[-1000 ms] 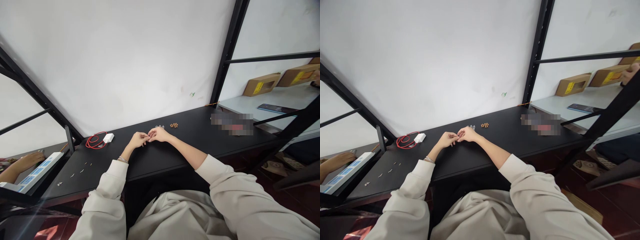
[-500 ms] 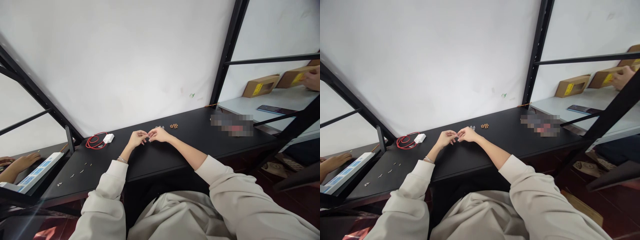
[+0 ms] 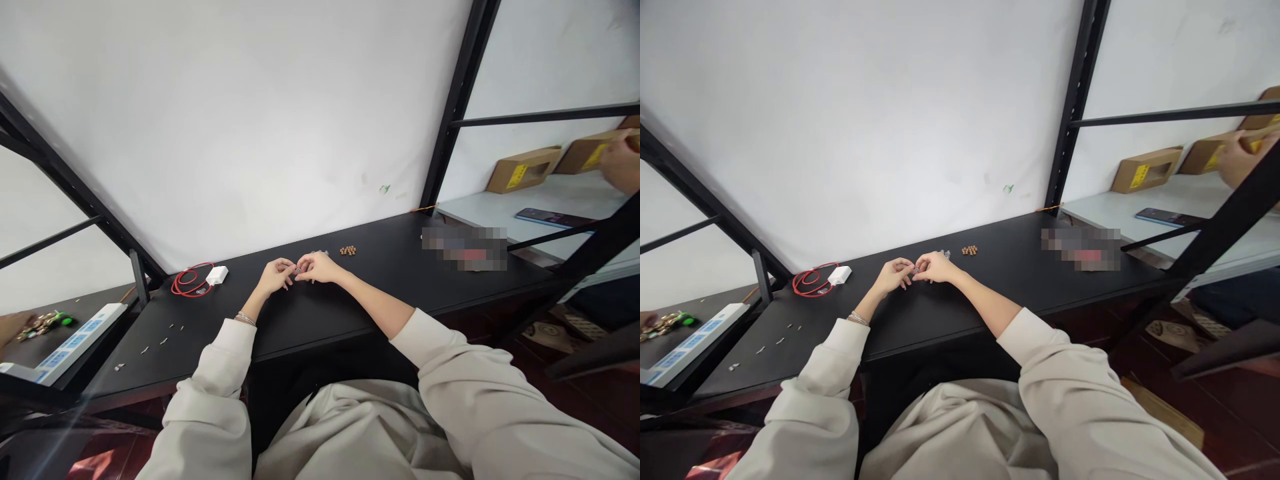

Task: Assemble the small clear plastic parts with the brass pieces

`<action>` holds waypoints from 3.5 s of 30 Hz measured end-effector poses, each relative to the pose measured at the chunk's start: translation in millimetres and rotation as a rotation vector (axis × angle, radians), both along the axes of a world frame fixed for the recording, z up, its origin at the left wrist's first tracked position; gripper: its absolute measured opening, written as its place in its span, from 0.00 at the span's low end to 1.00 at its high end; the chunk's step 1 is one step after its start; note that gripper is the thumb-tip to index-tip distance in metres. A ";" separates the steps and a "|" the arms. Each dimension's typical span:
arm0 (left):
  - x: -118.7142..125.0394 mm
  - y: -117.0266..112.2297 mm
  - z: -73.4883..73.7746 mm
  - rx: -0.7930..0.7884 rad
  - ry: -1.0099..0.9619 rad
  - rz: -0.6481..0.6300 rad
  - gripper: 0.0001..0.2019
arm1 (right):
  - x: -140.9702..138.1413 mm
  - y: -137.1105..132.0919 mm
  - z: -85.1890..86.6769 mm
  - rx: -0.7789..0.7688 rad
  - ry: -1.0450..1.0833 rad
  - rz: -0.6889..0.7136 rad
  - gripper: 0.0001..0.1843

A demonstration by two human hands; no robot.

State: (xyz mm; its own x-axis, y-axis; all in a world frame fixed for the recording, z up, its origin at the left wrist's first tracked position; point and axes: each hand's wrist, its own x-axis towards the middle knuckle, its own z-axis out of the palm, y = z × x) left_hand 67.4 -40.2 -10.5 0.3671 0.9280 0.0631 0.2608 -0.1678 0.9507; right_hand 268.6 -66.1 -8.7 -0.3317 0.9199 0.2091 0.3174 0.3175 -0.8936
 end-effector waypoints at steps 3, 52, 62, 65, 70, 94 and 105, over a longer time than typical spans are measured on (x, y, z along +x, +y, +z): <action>0.0 1.2 -1.7 0.030 0.052 0.001 0.15 | 1.7 -2.0 3.1 0.025 -0.043 0.004 0.17; -28.7 13.6 7.9 0.260 0.676 0.216 0.10 | 44.4 22.3 12.1 0.001 -0.083 -0.733 0.11; -29.4 17.2 4.4 0.278 0.551 0.177 0.08 | 45.6 22.8 10.6 0.034 -0.057 -0.762 0.10; -30.2 19.7 2.5 0.251 0.506 0.166 0.08 | 44.5 22.0 10.7 0.054 -0.069 -0.755 0.10; -25.6 16.6 3.7 0.236 0.490 0.125 0.08 | 39.5 18.1 13.2 0.062 -0.070 -0.690 0.09; -12.9 14.1 -12.3 0.115 0.207 -0.143 0.16 | 5.2 3.3 1.2 0.065 -0.363 -0.007 0.12; -12.8 10.0 -9.7 0.173 0.162 -0.159 0.17 | 2.3 2.8 -2.5 -0.091 -0.087 -0.026 0.14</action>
